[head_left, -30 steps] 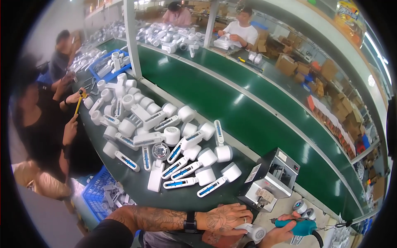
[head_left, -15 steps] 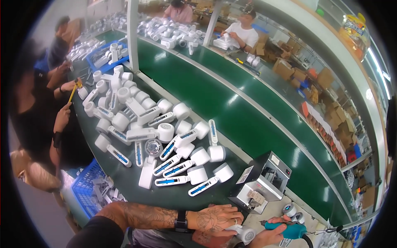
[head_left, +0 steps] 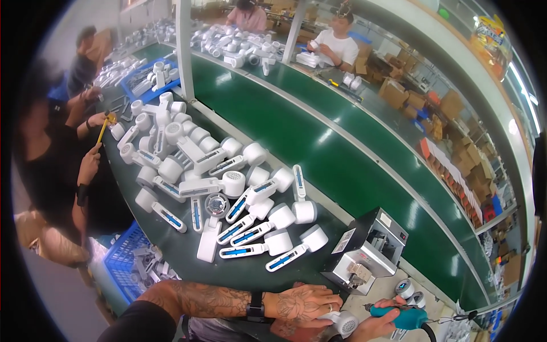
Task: Assembling white electronic massage devices using an electric assembly tool at a factory workbench.
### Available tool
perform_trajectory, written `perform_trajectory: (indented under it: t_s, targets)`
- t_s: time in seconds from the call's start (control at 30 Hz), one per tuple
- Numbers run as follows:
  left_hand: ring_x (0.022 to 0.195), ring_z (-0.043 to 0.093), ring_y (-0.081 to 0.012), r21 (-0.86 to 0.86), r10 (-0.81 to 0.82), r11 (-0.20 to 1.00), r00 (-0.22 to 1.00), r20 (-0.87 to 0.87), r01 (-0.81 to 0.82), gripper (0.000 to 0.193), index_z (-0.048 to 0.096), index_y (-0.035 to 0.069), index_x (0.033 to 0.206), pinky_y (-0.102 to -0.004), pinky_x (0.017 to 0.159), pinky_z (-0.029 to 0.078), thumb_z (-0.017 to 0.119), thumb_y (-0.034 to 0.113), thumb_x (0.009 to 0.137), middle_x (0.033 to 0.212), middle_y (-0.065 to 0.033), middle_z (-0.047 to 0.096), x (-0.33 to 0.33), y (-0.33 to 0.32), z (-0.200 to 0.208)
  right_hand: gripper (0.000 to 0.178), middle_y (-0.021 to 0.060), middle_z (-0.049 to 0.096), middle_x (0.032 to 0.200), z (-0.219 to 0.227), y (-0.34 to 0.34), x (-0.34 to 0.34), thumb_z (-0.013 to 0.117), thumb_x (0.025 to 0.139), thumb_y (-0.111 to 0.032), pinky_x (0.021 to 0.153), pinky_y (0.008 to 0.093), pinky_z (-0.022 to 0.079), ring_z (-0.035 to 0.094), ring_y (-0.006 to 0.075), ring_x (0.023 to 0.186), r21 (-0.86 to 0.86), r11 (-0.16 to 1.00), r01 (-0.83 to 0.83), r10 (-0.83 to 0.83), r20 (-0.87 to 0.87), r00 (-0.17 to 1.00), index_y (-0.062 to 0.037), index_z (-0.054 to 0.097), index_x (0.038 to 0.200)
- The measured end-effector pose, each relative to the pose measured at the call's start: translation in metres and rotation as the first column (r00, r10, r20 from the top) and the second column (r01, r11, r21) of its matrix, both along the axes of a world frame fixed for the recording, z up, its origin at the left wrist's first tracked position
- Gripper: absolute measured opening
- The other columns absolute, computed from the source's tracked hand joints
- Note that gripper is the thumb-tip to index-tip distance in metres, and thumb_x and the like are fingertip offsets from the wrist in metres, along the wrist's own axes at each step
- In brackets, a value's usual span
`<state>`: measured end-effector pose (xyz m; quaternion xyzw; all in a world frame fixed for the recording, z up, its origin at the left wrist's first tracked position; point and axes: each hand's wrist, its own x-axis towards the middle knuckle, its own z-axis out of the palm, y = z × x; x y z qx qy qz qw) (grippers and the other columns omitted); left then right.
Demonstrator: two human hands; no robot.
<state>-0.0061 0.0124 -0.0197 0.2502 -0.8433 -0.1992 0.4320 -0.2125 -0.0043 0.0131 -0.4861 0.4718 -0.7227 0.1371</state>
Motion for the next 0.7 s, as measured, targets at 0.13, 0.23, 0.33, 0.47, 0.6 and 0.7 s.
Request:
perform_trajectory:
  t_s: [0.13,0.23,0.33,0.47,0.6,0.7]
  targets:
    - [0.092,0.065,-0.0297,-0.003,-0.004,1.000,1.000,0.027,0.005,0.032,0.064,0.001,0.109,-0.0392,0.080,0.055,0.069,0.028,0.093,0.121,-0.0111,0.062,-0.001,-0.001,0.000,0.065,0.0051,0.054,0.075,-0.008,-0.001,-0.009,0.057,0.100,-0.058,0.062,0.0261,0.042,0.053,0.0151,0.068,0.070,0.997,-0.021,0.020,0.010,1.000,0.0029,0.049,0.124]
    - [0.094,0.066,-0.0296,0.015,-0.020,1.000,0.998,0.053,0.019,0.031,0.065,0.000,0.109,-0.0394,0.081,0.056,0.068,0.028,0.094,0.121,-0.0111,0.062,0.000,0.000,0.005,0.065,0.0051,0.054,0.076,-0.005,-0.002,-0.005,0.058,0.100,-0.056,0.063,0.0263,0.043,0.053,0.0154,0.069,0.049,0.999,-0.007,0.006,0.023,1.000,0.0032,0.049,0.123]
    - [0.097,0.067,-0.0290,0.021,-0.018,1.000,0.999,0.048,0.017,0.030,0.066,0.001,0.109,-0.0390,0.083,0.056,0.068,0.027,0.094,0.121,-0.0106,0.062,-0.001,0.002,0.007,0.063,0.0053,0.055,0.076,-0.005,0.000,-0.007,0.060,0.099,-0.055,0.063,0.0267,0.044,0.054,0.0158,0.069,0.045,0.999,-0.025,0.023,0.051,0.998,0.0034,0.050,0.122]
    - [0.099,0.067,-0.0283,0.038,-0.012,0.999,0.999,0.039,0.010,0.029,0.067,0.002,0.110,-0.0391,0.085,0.056,0.069,0.025,0.094,0.122,-0.0091,0.064,0.000,0.002,0.006,0.062,0.0056,0.056,0.076,-0.008,-0.001,-0.009,0.063,0.098,-0.053,0.061,0.0275,0.045,0.055,0.0162,0.068,0.035,0.998,-0.057,0.054,0.064,0.996,0.0034,0.051,0.120]
    - [0.099,0.067,-0.0264,0.037,-0.012,0.999,0.999,0.053,0.010,0.027,0.067,0.004,0.110,-0.0389,0.083,0.056,0.070,0.025,0.094,0.122,-0.0077,0.064,0.003,0.002,0.013,0.058,0.0060,0.057,0.076,-0.004,-0.001,-0.001,0.065,0.098,-0.049,0.060,0.0272,0.047,0.056,0.0160,0.068,0.024,0.999,-0.049,0.047,0.070,0.996,0.0031,0.051,0.118]
    - [0.098,0.067,-0.0243,0.064,-0.013,0.998,0.998,0.065,0.009,0.026,0.067,0.005,0.110,-0.0376,0.083,0.056,0.071,0.023,0.093,0.121,-0.0065,0.064,0.002,-0.001,0.016,0.057,0.0063,0.058,0.076,-0.001,-0.003,-0.001,0.065,0.098,-0.049,0.059,0.0273,0.048,0.056,0.0159,0.068,0.028,0.998,-0.060,0.057,0.095,0.994,0.0030,0.051,0.116]
